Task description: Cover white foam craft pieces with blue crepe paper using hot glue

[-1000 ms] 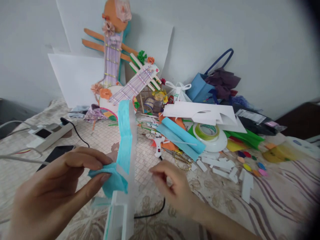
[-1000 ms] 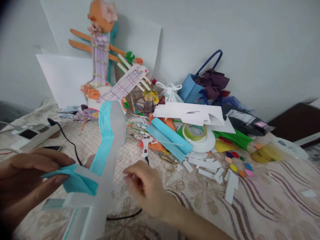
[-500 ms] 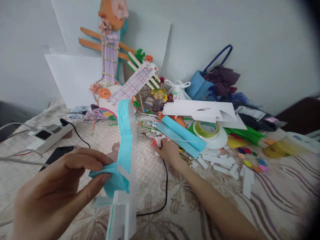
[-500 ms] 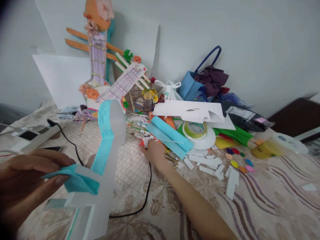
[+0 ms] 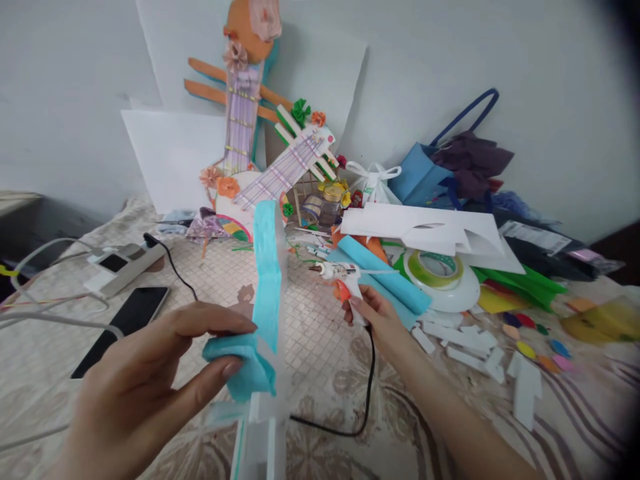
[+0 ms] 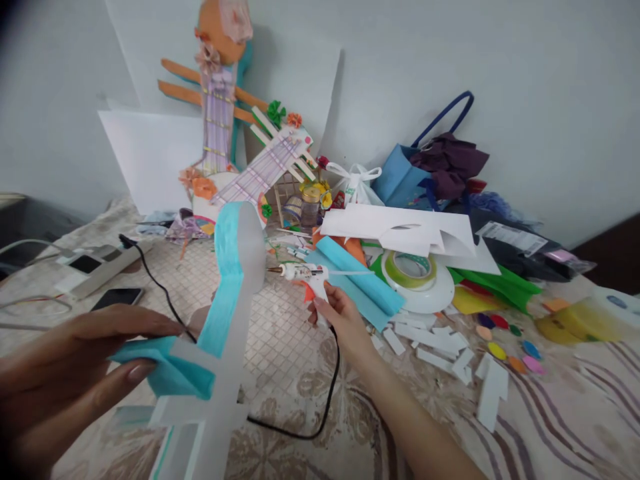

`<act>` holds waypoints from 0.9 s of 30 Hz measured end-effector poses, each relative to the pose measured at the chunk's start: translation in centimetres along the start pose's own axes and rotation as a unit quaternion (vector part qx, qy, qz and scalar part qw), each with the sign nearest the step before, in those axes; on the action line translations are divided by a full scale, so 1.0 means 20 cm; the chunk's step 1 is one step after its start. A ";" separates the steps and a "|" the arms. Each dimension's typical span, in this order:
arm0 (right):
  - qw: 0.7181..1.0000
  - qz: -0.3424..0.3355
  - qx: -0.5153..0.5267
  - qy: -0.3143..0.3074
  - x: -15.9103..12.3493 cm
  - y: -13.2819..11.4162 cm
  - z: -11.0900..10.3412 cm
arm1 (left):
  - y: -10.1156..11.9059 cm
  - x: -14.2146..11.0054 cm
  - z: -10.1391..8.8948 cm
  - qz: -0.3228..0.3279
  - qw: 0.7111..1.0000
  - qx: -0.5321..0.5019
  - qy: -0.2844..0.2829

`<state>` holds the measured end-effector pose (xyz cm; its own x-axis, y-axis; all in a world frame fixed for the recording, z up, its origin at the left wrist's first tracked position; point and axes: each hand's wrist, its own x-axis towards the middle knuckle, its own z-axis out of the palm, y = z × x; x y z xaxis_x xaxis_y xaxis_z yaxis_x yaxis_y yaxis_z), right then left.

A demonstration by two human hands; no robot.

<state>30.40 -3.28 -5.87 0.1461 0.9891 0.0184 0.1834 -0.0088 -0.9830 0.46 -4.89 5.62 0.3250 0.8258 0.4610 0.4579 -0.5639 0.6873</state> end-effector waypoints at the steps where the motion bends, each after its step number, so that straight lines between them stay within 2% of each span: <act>1: 0.997 0.016 0.070 -0.011 -0.03 -0.01 0.00 | 0.00 0.00 -0.01 0.011 1.000 0.017 -0.023; 3: 0.981 0.058 0.180 -0.037 -0.07 -0.01 0.00 | -0.01 0.00 -0.02 0.033 0.997 0.050 -0.054; 5: 0.969 0.089 0.225 -0.049 -0.10 0.01 0.01 | -0.01 0.00 -0.02 0.051 0.995 0.068 -0.059; 7: 0.970 0.104 0.216 -0.049 -0.12 0.03 0.03 | -0.01 0.01 -0.02 0.063 0.994 0.075 -0.055; 13: 0.989 0.099 0.105 -0.039 -0.12 0.10 0.06 | 0.00 0.01 -0.03 0.067 0.993 0.078 -0.055; 17: 0.990 0.102 0.091 -0.028 -0.10 0.14 0.05 | -0.01 -0.01 -0.04 0.047 0.996 0.060 -0.053; 21: 0.989 0.112 0.092 -0.019 -0.09 0.17 0.05 | -0.03 -0.03 -0.05 0.010 0.998 0.059 -0.016; 27: 0.988 0.113 0.107 -0.019 -0.11 0.16 0.05 | -0.01 -0.03 -0.07 -0.022 0.999 0.013 -0.040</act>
<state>29.62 -5.32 -9.21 0.1229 0.9702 -0.2089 -0.0603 -0.2028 -0.9774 -0.96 -5.17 6.01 0.3687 0.8463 0.3844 0.4945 -0.5287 0.6898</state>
